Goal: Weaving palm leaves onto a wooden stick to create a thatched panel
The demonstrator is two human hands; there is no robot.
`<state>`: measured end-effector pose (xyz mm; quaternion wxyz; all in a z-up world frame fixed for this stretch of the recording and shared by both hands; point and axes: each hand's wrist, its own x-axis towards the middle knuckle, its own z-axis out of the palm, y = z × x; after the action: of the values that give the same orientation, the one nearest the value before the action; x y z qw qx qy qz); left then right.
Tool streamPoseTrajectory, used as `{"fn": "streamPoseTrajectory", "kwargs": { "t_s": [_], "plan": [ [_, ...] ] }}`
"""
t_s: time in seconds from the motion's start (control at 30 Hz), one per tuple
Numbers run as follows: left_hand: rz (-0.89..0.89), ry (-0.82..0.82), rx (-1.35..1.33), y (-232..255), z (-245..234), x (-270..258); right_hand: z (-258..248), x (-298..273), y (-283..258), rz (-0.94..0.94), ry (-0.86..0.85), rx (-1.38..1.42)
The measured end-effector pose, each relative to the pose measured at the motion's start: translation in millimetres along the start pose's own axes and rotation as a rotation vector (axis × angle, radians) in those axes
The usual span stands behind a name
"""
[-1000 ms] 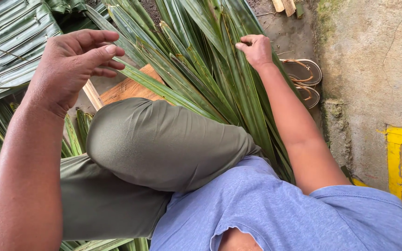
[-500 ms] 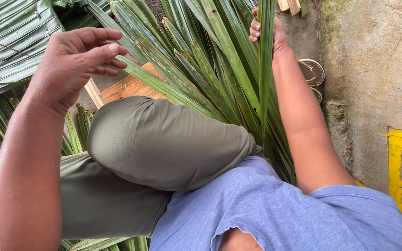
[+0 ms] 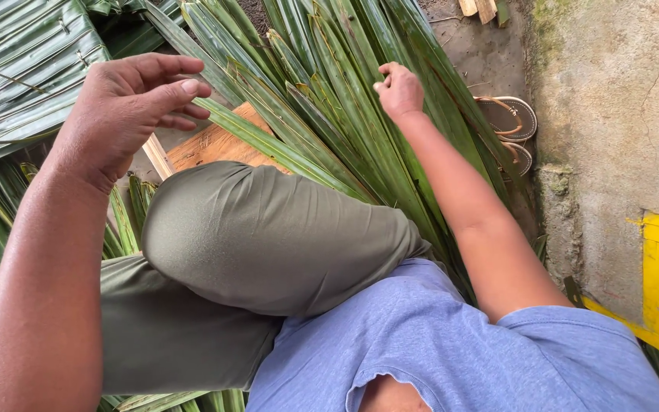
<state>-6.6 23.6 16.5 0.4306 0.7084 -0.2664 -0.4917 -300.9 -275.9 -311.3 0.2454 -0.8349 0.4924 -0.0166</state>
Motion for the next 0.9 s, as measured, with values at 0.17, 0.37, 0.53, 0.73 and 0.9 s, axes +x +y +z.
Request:
{"fn": "streamPoseTrajectory", "kwargs": {
  "t_s": [0.17, 0.37, 0.53, 0.73, 0.9],
  "plan": [
    [0.015, 0.015, 0.026, 1.9, 0.2, -2.9, 19.1, -7.0, -0.5, -0.075, 0.039, -0.262],
    [0.019, 0.012, 0.027, 0.5, -1.5, -3.4, 15.2, 6.6, -1.2, -0.268, 0.232, -0.274],
    [-0.002, 0.023, 0.031, 2.3, 0.0, -2.1, -0.2, 7.0, -4.9, -0.281, 0.073, -0.282],
    [0.005, -0.003, 0.004, -0.6, -0.6, -2.2, 8.8, -44.4, -27.4, -0.688, 0.265, -0.217],
    [0.016, 0.027, 0.041, 2.7, -0.2, -5.6, 26.5, -91.1, -12.7, -0.146, -0.147, -0.077]
  ]
}}
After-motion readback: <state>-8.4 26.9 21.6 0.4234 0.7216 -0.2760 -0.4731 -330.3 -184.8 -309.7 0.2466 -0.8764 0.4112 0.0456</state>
